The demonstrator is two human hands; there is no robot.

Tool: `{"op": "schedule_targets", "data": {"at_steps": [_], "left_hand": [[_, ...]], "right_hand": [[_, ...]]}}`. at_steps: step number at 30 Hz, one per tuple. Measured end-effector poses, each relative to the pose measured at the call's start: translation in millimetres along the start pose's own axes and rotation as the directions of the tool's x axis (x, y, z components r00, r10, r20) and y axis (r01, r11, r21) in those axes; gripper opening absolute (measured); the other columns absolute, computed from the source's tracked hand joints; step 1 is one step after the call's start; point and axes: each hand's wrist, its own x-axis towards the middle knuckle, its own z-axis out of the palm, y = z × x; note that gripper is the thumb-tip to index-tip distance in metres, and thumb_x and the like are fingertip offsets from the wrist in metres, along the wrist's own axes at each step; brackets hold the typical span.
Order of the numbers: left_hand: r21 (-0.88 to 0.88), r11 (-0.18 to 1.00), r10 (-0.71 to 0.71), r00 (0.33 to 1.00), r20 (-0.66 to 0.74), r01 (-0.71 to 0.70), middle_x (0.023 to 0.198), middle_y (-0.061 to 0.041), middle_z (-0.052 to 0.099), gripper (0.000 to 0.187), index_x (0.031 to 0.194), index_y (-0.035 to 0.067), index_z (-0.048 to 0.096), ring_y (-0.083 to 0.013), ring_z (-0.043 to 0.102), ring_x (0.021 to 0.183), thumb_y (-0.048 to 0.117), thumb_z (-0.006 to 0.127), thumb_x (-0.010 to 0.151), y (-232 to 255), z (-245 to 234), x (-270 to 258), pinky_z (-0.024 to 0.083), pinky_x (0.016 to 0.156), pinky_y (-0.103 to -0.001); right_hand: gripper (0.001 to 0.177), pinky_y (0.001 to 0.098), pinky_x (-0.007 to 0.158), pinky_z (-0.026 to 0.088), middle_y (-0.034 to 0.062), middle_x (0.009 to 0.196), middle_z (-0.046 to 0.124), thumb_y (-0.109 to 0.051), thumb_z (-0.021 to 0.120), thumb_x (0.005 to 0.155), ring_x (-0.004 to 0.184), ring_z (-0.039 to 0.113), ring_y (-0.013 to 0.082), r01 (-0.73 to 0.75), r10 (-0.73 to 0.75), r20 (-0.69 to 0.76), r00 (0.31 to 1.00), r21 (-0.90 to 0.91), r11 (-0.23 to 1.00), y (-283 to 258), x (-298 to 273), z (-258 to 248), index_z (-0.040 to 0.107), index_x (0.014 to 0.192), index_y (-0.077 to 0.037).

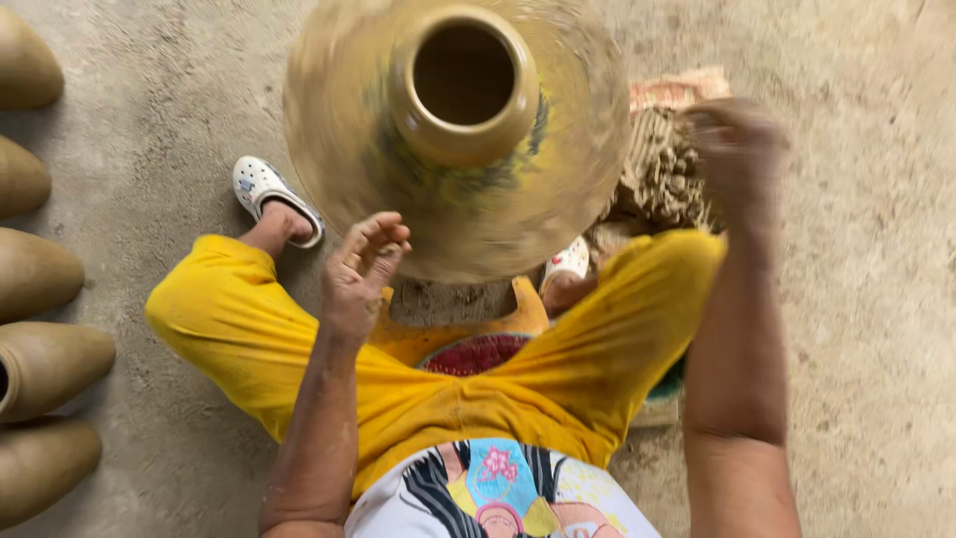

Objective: The person shapes a lump of clay on a spinning pottery wheel, using their hands and a small wooden tool to form the neck and rim of a vessel, then uses a wire to separate the finished pot from the wheel.

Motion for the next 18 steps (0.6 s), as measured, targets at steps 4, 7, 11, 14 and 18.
{"op": "schedule_targets", "data": {"at_steps": [4,7,11,14,18], "left_hand": [[0.065,0.996,-0.053,0.999,0.003,0.052,0.121,-0.005,0.068,0.036,0.136,0.002,0.06,-0.0126,0.063,0.113,0.0,0.064,0.1,-1.2,7.5,4.8,0.052,0.102,-0.026],[0.133,0.978,-0.165,0.986,0.028,0.16,0.119,-0.003,0.07,0.037,0.133,0.003,0.063,-0.0122,0.065,0.109,0.002,0.066,0.096,0.5,16.1,3.9,0.056,0.1,-0.027],[0.295,0.951,-0.112,0.992,0.049,0.093,0.117,-0.002,0.068,0.038,0.134,0.004,0.061,-0.01,0.064,0.109,0.003,0.067,0.096,-14.7,18.7,27.7,0.053,0.1,-0.025],[0.11,0.978,-0.182,0.983,0.022,0.179,0.114,-0.002,0.066,0.038,0.133,0.004,0.062,-0.0089,0.061,0.105,0.005,0.067,0.096,-29.5,22.2,44.5,0.053,0.095,-0.025],[0.095,0.978,-0.191,0.981,0.035,0.187,0.114,-0.001,0.067,0.037,0.133,0.004,0.062,-0.0085,0.061,0.106,0.006,0.067,0.097,-51.6,19.8,48.9,0.053,0.096,-0.025]], "right_hand": [[0.015,0.0306,0.059,0.058,0.009,0.088,0.079,-0.02,0.067,0.101,0.062,0.068,0.015,-0.184,0.244,0.403,0.882,-0.183,0.966,-35.9,32.3,164.2,0.08,0.099,-0.012],[0.016,0.0438,0.094,0.054,0.0043,0.114,0.075,-0.015,0.077,0.083,0.113,0.064,0.029,0.045,-0.055,-0.063,0.997,-0.153,0.987,-42.9,7.9,234.2,0.08,0.098,-0.015],[0.024,0.0492,0.112,0.037,0.0017,0.124,0.07,-0.016,0.077,0.083,0.128,0.052,0.0298,-0.034,0.027,-0.085,0.996,-0.089,0.995,-43.4,-7.5,256.4,0.078,0.107,-0.015],[0.022,0.0517,0.116,0.028,-0.0001,0.123,0.069,-0.021,0.079,0.084,0.128,0.053,0.0283,0.036,-0.047,-0.1,0.994,-0.114,0.993,-45.2,-1.7,249.6,0.078,0.106,-0.019],[0.019,0.0596,0.119,0.019,-0.0065,0.124,0.069,-0.025,0.077,0.087,0.128,0.052,0.024,-0.057,0.053,-0.032,0.998,-0.165,0.985,-46.0,-3.1,246.5,0.078,0.105,-0.024]]}}
